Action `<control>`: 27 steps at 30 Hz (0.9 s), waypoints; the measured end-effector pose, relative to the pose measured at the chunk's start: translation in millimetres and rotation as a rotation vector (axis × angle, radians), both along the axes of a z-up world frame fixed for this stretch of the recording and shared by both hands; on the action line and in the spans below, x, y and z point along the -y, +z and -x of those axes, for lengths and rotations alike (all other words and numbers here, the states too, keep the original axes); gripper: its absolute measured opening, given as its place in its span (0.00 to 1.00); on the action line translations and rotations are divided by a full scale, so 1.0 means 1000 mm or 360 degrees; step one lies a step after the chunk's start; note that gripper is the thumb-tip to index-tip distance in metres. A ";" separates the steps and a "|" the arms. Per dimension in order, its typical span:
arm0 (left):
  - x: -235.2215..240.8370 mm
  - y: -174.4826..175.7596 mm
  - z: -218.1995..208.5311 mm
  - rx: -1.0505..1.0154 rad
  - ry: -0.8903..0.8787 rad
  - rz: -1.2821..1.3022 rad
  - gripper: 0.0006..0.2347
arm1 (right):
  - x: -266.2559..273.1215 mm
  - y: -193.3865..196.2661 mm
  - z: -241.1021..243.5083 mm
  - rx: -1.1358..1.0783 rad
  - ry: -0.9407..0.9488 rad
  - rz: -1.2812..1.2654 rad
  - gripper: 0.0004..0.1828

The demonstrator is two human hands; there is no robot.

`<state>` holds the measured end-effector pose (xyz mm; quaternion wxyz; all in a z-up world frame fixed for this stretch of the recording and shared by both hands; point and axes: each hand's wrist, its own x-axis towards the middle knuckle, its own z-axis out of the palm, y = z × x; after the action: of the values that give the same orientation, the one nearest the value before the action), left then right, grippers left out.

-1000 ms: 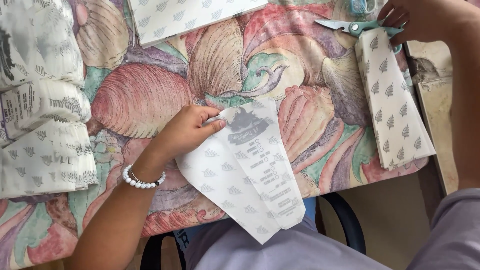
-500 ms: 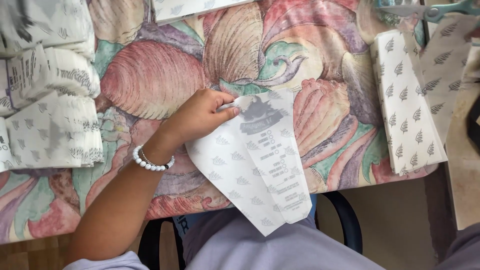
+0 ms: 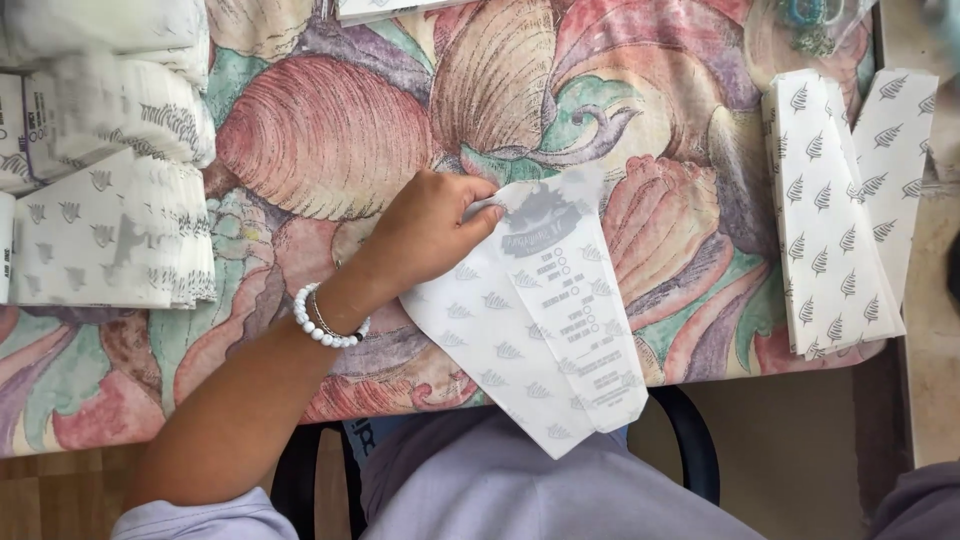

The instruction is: The person is folding printed paper sheets and cutting them with scissors at a table.

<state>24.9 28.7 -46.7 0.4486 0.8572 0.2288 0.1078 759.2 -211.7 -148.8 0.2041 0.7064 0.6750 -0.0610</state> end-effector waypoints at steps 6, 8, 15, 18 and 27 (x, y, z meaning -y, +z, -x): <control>0.012 -0.012 -0.003 0.0034 0.0019 -0.0368 0.06 | -0.096 0.208 0.409 -0.1137 0.0499 -0.0569 0.49; 0.015 -0.013 -0.001 0.0100 0.0033 -0.0473 0.07 | -0.116 0.182 0.404 -0.1183 0.0577 -0.0427 0.38; 0.017 -0.017 -0.002 0.0291 0.0034 -0.0522 0.06 | -0.110 0.153 0.391 -0.1179 0.0467 -0.0400 0.35; 0.018 -0.014 -0.001 0.0280 -0.0009 -0.0517 0.05 | -0.108 0.147 0.387 -0.1177 0.0480 -0.0412 0.34; 0.020 -0.014 0.001 0.0299 -0.0026 -0.0619 0.03 | -0.106 0.143 0.380 -0.1051 0.0571 -0.0487 0.31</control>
<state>23.9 8.6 -60.5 0.2949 0.9156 0.1541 0.2257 378.8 -106.2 -5.9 -0.1237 0.5420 0.8181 -0.1468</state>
